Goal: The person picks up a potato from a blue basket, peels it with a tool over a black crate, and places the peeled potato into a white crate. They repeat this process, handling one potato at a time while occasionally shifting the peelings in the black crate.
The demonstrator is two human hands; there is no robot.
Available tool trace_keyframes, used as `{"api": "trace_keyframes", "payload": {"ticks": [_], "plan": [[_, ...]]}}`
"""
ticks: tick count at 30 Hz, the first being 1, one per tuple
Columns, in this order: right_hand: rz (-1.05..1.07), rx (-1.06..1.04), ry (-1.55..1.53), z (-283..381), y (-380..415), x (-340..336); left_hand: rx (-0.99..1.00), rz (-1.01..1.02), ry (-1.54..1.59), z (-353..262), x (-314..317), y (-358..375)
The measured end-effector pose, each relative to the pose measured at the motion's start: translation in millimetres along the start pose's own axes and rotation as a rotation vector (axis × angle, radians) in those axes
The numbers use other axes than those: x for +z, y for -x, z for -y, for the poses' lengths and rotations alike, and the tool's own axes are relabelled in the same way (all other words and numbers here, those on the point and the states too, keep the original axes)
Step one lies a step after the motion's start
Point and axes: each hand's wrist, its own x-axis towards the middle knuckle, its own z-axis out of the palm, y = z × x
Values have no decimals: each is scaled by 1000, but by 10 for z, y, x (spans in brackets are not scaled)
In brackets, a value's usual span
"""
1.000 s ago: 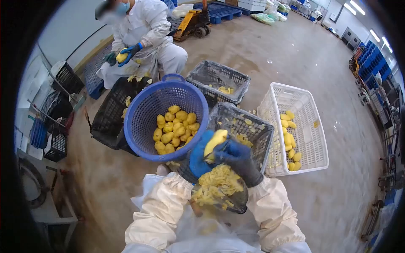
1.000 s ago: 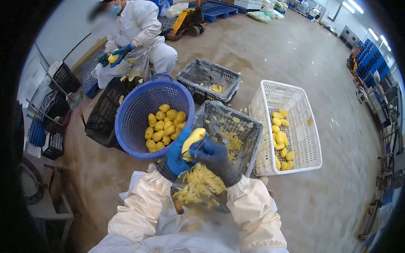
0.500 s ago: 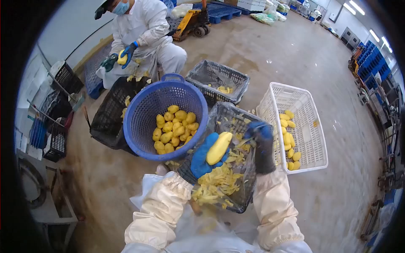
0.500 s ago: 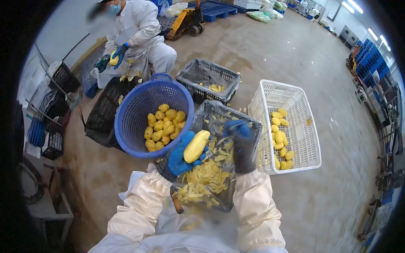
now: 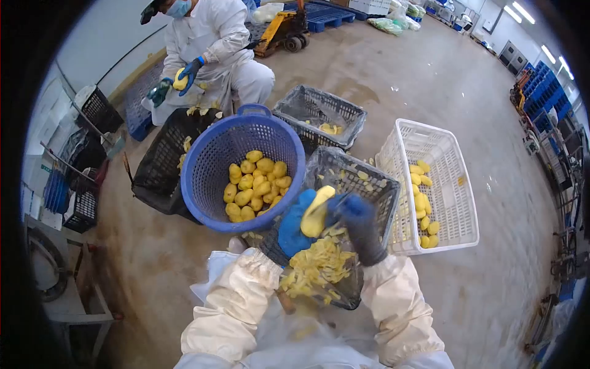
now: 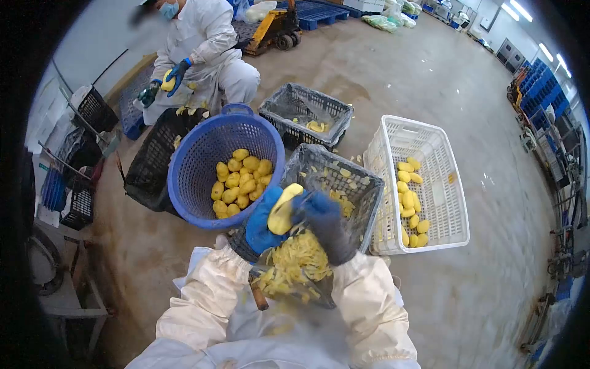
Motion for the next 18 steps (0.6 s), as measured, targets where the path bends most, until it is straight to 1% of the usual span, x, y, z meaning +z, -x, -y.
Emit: {"api": "trace_keyframes", "payload": {"ticks": [2, 3, 4, 5, 6, 7, 8, 10, 11, 12, 14, 15, 16, 18], "plan": [[-474, 90, -320, -33, -136, -348, -530, -103, 268, -165, 83, 12], [-475, 90, -320, -39, -128, -368, -629, -12, 722, 226, -48, -16], [-427, 32, -403, -40, -125, -378, -632, -6, 718, 247, -92, -44], [-373, -28, -479, -40, -129, -394, -621, -7, 815, 267, -139, -81], [-282, -1, -527, -48, -101, -220, -606, -13, 916, 270, -155, -106], [-237, 90, -381, -16, -86, -103, -500, -128, 865, -63, 61, -123], [-196, 183, -238, 7, -64, -34, -502, -131, 864, 45, 11, -94], [-480, 128, -348, -145, -159, -316, -573, 32, 644, 350, -120, -14], [-540, 85, -348, -251, -221, -509, -588, 47, 615, 288, -93, -1], [-540, 84, -347, -270, -204, -440, -587, 48, 615, 262, -80, -7], [-268, -116, -267, -267, -145, -168, -584, -90, 843, 221, -29, -76], [-106, 115, -345, 42, -78, -65, -656, -182, 888, -221, 203, -146], [-114, 117, -351, -17, -111, -142, -665, -180, 883, -119, 124, -130], [-568, 120, -232, -249, -195, -497, -619, 74, 700, 318, -109, -57]]}}
